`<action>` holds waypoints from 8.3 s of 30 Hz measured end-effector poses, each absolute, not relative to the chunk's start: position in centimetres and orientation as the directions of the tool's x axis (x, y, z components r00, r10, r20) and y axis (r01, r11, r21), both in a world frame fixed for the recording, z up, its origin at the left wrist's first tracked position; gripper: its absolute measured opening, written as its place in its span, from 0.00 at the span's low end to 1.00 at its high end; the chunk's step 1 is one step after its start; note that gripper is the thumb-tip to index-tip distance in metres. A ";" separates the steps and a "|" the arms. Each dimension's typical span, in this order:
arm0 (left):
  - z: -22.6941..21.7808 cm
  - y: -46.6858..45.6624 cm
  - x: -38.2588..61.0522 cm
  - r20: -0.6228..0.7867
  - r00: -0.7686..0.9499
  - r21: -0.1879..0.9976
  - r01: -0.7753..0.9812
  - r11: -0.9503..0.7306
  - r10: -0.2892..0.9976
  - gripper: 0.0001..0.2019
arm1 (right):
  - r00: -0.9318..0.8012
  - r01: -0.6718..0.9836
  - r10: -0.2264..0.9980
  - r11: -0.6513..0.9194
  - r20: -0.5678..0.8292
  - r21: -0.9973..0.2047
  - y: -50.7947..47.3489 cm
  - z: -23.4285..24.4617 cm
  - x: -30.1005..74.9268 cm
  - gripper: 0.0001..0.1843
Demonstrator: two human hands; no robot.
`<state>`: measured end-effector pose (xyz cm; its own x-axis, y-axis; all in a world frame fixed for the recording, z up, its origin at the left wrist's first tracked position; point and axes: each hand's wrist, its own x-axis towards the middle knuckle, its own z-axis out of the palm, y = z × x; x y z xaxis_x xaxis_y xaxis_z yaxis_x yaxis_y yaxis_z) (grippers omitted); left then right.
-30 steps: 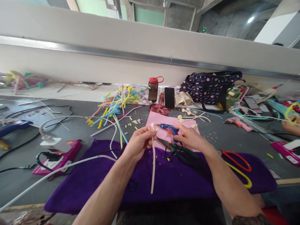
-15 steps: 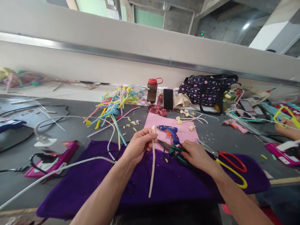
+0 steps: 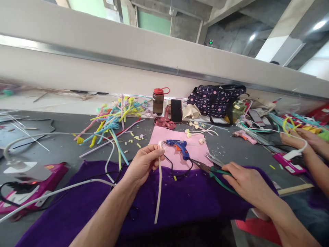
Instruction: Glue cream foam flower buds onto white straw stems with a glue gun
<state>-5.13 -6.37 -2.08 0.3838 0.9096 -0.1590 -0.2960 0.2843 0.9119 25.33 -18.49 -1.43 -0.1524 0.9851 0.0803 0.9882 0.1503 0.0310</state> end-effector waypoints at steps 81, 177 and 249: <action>-3.3 -8.5 -2.6 -0.161 0.466 0.987 0.096 0.131 0.870 0.11 | -0.362 0.118 0.930 0.105 0.056 -0.987 -9.7 -2.6 15.2 0.14; -3.4 -7.5 -3.1 -0.285 0.477 0.927 -0.084 0.366 0.831 0.10 | -0.097 0.161 0.992 0.092 0.077 -0.983 -10.0 -4.0 17.1 0.06; -3.0 -7.6 -3.3 -0.254 0.541 0.947 -0.029 0.319 0.802 0.09 | -0.076 0.973 0.983 0.110 0.167 -0.201 -7.6 -5.1 21.8 0.09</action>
